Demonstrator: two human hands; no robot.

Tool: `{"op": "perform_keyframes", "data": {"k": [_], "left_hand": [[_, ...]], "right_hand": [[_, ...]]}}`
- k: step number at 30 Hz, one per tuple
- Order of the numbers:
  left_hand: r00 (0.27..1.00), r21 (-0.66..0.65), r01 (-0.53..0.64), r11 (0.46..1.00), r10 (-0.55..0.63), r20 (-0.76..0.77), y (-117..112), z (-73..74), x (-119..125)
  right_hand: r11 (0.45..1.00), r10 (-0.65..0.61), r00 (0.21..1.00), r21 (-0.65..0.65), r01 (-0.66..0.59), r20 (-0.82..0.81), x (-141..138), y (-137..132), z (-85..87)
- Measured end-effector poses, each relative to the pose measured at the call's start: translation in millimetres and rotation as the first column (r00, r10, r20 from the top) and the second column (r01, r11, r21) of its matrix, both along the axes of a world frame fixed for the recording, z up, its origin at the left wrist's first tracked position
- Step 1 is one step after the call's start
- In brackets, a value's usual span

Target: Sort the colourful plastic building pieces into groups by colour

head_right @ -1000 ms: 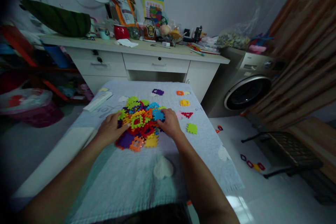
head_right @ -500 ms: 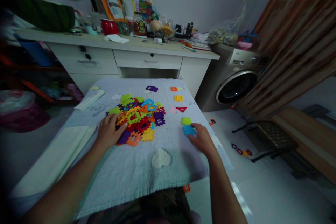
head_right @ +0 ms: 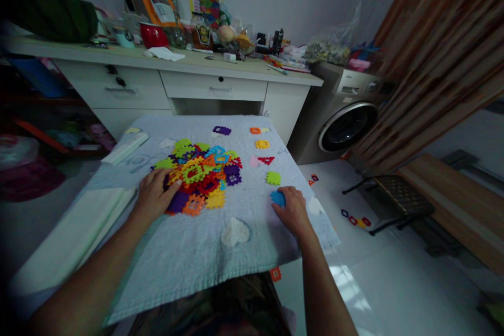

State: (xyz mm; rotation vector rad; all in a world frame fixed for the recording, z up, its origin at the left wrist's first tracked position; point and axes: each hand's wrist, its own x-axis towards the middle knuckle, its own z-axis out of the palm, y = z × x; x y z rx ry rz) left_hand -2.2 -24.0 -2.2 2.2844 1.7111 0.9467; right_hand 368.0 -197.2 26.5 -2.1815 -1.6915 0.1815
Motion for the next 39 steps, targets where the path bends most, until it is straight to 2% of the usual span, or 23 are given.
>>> {"op": "perform_keyframes", "data": {"k": [4,10,13,18,23,26,33,39], "left_hand": [[1.0,-0.002,0.004,1.0,-0.004,0.011,1,-0.1,-1],[1.0,-0.003,0.01,1.0,-0.01,-0.008,1,0.7,-2],[1.0,-0.004,-0.001,1.0,0.001,-0.012,2,0.4,-2],[1.0,0.009,0.003,1.0,-0.003,0.008,3,1.2,-3],[0.999,0.019,0.039,0.999,-0.04,0.016,4,3.0,-5],[0.997,0.025,0.074,0.997,-0.074,0.014,3,3.4,-7],[0.995,0.033,0.095,0.995,-0.095,0.004,4,0.7,-11],[0.995,0.057,0.1,0.993,-0.099,-0.008,4,-2.2,-12]], "right_hand": [[1.0,0.023,1.0,-0.016,-0.023,-0.007,6,-2,-2.0],[0.995,0.071,0.997,-0.065,-0.072,-0.016,12,-4,5.2],[0.997,0.077,0.997,-0.025,-0.077,-0.009,14,7,7.8],[0.995,0.076,0.995,0.062,-0.08,0.068,21,47,8.2],[0.99,0.138,0.989,-0.044,-0.135,0.055,26,75,8.2],[0.983,0.173,0.985,-0.057,-0.173,0.003,29,80,7.4],[0.98,0.196,0.98,0.037,-0.195,-0.034,31,82,1.6],[0.976,0.219,0.973,0.006,-0.219,-0.073,37,88,3.9]]}}
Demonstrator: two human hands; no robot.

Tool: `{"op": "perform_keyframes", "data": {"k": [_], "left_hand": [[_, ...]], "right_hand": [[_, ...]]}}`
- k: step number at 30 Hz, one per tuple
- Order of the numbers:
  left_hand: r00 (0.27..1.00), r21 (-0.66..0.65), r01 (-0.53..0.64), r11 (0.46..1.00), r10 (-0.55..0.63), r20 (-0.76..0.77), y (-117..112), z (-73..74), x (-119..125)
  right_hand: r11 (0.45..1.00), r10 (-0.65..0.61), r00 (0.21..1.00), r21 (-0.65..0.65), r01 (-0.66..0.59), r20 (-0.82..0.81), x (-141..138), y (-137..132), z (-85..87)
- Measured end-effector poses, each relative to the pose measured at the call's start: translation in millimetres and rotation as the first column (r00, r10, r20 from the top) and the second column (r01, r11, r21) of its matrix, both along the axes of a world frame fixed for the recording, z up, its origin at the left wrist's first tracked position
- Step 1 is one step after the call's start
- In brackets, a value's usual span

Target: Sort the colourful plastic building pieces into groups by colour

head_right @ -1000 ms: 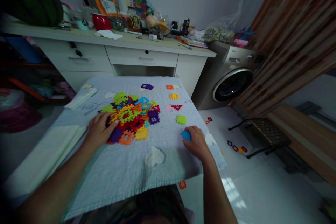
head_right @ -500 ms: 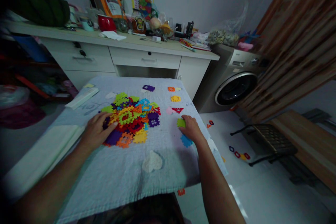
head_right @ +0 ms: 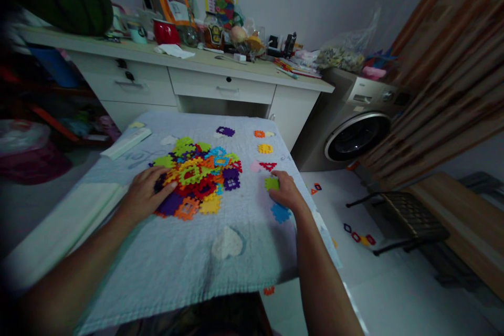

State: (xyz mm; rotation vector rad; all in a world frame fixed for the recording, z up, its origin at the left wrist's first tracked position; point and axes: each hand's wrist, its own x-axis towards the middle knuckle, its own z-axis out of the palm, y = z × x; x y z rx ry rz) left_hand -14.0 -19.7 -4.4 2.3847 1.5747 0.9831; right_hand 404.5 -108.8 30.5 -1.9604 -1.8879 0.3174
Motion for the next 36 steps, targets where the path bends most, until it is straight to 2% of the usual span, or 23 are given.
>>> {"op": "perform_keyframes", "data": {"k": [6,10,16,21,23,29,32,36], "left_hand": [[1.0,-0.005,0.018,1.0,-0.018,-0.015,0,2.8,1],[1.0,0.016,0.028,0.999,-0.028,-0.01,0,3.1,1],[1.0,0.018,0.024,1.0,-0.023,-0.021,0,1.0,0],[0.999,0.022,0.022,1.0,-0.021,-0.025,0,0.3,0],[0.999,0.023,0.027,0.999,-0.027,-0.022,0,0.4,0],[0.999,0.008,0.031,0.999,-0.031,-0.022,0,1.2,0],[0.999,0.007,0.03,1.0,-0.03,-0.029,-1,1.5,0],[0.999,0.007,0.043,0.999,-0.043,-0.03,-1,1.8,0]], "right_hand": [[0.998,-0.025,0.993,0.053,0.019,0.113,8,46,5.7],[0.997,-0.069,0.969,-0.01,0.073,0.235,5,75,2.2],[0.993,-0.094,0.956,-0.045,0.11,0.277,8,94,-2.1],[0.994,-0.106,0.974,0.008,0.107,0.2,13,82,1.5],[0.995,-0.093,0.98,-0.004,0.095,0.177,13,67,3.7],[0.995,0.049,0.98,-0.099,-0.03,0.192,-1,15,7.3],[0.994,0.062,0.979,-0.095,-0.045,0.192,-7,9,9.5],[0.996,0.073,0.979,-0.055,-0.063,0.19,-2,16,12.5]]}}
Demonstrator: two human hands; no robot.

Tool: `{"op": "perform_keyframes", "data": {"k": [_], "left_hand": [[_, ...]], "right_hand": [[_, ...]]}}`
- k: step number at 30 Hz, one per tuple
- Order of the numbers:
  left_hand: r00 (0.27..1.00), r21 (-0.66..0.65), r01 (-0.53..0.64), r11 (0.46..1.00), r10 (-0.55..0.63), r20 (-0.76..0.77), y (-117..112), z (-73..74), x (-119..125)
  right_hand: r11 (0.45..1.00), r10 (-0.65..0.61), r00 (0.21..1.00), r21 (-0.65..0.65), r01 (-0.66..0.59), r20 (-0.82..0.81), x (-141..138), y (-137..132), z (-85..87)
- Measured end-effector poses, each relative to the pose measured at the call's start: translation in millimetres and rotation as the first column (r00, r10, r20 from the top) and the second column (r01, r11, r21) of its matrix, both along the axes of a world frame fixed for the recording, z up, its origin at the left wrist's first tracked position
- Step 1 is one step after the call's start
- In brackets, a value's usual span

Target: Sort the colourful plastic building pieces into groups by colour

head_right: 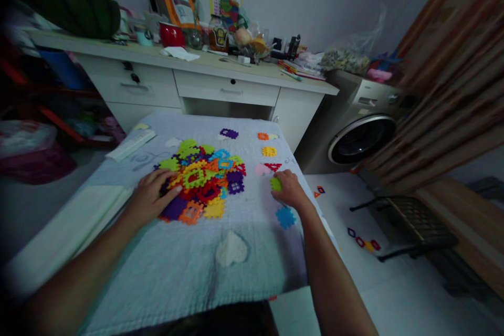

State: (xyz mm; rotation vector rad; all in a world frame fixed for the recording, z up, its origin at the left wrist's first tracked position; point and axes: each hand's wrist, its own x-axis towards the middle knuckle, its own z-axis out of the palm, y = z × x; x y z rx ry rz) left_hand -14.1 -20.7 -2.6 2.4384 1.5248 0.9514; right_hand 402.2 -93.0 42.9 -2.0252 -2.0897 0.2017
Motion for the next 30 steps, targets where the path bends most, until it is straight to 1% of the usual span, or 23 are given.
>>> {"op": "perform_keyframes", "data": {"k": [3,6,10,12,14,16,20,24,26,27,30], "left_hand": [[1.0,-0.001,-0.006,1.0,0.006,0.007,0,-0.5,0],[1.0,0.0,-0.007,1.0,0.007,0.01,0,-1.1,-1],[1.0,-0.007,-0.006,1.0,0.006,0.018,0,-0.8,-1],[1.0,-0.012,-0.006,1.0,0.006,0.027,0,-0.3,-1],[0.999,-0.017,-0.007,1.0,0.008,0.034,0,0.1,0],[0.999,-0.019,-0.006,1.0,0.007,0.041,0,0.6,0],[0.999,-0.022,-0.006,1.0,0.007,0.054,-1,1.7,0],[0.998,-0.03,-0.011,0.999,0.013,0.055,-1,2.2,0],[0.998,-0.026,-0.011,1.0,0.012,0.058,-1,2.5,0],[0.998,-0.021,-0.009,1.0,0.01,0.064,-1,2.8,0],[0.996,-0.008,-0.01,1.0,0.011,0.088,0,4.4,0]], "right_hand": [[1.0,-0.015,1.0,0.017,0.015,-0.011,5,-5,2.8],[0.998,-0.063,0.998,0.026,0.064,-0.024,4,-26,7.8],[0.996,-0.071,0.997,-0.052,0.07,-0.022,-8,-60,12.9],[0.993,-0.066,0.998,-0.099,0.064,-0.019,-15,-70,12.4],[0.99,-0.065,0.998,-0.127,0.061,-0.025,-19,-73,10.4],[0.99,-0.076,0.997,-0.123,0.071,-0.035,-20,-71,8.3],[0.989,-0.138,0.99,-0.054,0.136,-0.032,-18,-62,6.6],[0.987,-0.161,0.987,-0.006,0.161,0.027,-23,-51,11.8],[0.992,-0.121,0.993,0.024,0.12,0.017,-33,-41,17.4],[0.996,-0.076,0.997,0.04,0.076,-0.006,-40,-34,20.3],[0.989,0.122,0.989,0.09,-0.115,-0.085,-68,-6,26.1]]}}
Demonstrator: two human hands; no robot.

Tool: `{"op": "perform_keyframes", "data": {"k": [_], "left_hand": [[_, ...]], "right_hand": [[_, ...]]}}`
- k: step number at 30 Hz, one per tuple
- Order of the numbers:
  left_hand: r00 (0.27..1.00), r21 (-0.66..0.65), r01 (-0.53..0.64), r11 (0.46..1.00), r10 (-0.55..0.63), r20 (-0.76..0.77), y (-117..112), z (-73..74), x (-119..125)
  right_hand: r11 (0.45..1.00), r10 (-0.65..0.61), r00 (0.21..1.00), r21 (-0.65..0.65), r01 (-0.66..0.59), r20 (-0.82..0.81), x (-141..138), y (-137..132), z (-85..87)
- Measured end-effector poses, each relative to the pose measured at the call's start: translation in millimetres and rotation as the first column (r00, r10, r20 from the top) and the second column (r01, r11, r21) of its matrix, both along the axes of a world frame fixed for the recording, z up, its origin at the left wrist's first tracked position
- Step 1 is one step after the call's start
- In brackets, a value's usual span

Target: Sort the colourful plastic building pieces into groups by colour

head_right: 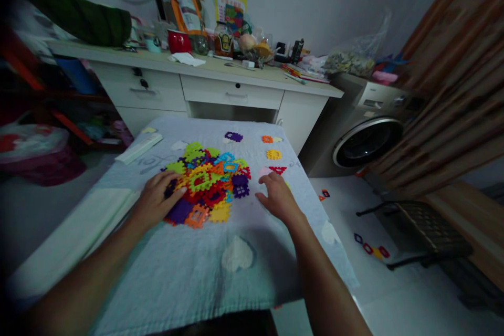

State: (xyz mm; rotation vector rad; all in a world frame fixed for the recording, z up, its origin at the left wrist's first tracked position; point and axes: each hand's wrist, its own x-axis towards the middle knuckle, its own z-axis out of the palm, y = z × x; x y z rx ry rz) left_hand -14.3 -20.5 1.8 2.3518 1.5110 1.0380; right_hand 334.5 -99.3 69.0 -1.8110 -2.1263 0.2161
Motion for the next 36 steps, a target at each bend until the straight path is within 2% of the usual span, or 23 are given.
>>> {"op": "perform_keyframes", "data": {"k": [3,7,15,19,25,29,36], "left_hand": [[1.0,0.003,-0.011,1.0,0.011,0.025,2,1.3,-1],[0.997,-0.005,-0.034,0.999,0.034,0.063,7,0.9,-1],[0.994,-0.038,-0.072,0.997,0.075,0.083,15,-2.1,1],[0.992,-0.059,-0.088,0.994,0.093,0.083,18,-3.7,2],[0.992,-0.016,-0.117,0.993,0.117,0.042,20,-6.5,1],[0.99,-0.011,-0.135,0.991,0.135,0.041,21,-9.0,0],[0.996,-0.034,-0.078,0.996,0.079,0.046,20,-6.5,1]], "right_hand": [[0.993,0.116,0.993,0.011,-0.116,-0.017,-26,28,-2.1],[0.991,0.12,0.993,-0.068,-0.118,0.022,-37,52,-8.8],[0.999,0.046,0.994,-0.023,-0.048,-0.095,-9,81,4.1],[0.999,0.019,0.984,-0.038,-0.026,-0.178,0,96,1.8],[0.998,0.027,0.97,-0.042,-0.038,-0.242,-2,98,-10.2],[0.99,0.101,0.961,-0.066,-0.121,-0.257,-4,94,-11.0],[0.959,0.192,0.933,-0.145,-0.245,-0.306,3,95,-15.4]]}}
